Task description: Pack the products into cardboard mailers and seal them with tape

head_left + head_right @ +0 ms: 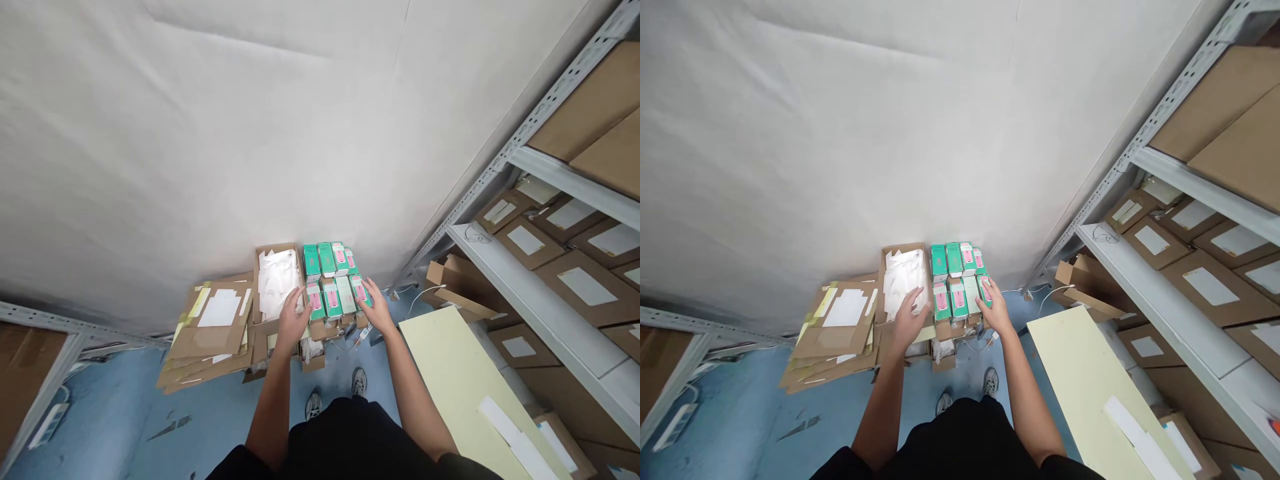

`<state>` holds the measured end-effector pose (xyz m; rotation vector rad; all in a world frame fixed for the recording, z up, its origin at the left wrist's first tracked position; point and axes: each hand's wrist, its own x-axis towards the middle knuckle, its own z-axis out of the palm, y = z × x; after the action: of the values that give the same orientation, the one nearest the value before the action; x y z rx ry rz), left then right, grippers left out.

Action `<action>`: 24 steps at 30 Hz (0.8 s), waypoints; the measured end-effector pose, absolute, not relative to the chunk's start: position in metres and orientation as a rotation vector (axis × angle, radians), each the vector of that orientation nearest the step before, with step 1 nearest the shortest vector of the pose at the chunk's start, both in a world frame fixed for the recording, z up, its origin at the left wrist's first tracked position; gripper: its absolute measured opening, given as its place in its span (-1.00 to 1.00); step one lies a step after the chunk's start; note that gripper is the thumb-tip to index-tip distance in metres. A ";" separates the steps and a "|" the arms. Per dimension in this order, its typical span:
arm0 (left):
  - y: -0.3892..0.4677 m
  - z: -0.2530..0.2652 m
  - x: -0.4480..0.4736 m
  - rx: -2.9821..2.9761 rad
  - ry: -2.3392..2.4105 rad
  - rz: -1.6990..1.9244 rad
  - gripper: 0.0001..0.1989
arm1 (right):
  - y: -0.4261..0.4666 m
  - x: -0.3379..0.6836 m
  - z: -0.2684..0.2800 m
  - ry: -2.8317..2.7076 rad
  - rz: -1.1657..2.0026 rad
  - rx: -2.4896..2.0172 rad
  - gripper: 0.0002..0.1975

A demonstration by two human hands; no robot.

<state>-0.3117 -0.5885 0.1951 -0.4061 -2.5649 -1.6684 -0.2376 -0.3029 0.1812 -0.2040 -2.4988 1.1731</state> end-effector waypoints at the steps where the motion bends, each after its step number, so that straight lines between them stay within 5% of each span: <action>1: -0.584 0.192 -0.315 -0.403 -2.568 -1.683 -0.48 | -0.300 -0.244 0.179 -2.506 1.174 -0.202 -0.40; 15: -0.385 0.132 -0.443 -0.367 -2.750 -2.086 -0.30 | -0.201 -0.384 0.116 -2.550 1.389 -0.166 -0.40; 24: -0.346 0.075 -0.507 0.131 -3.013 -1.733 -0.21 | -0.191 -0.448 0.050 -2.627 1.579 -0.142 -0.38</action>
<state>-0.5072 -0.3457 0.0746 0.1312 -3.0128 -1.7329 -0.4476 -0.1906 0.0502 -0.1417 -2.6271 1.5792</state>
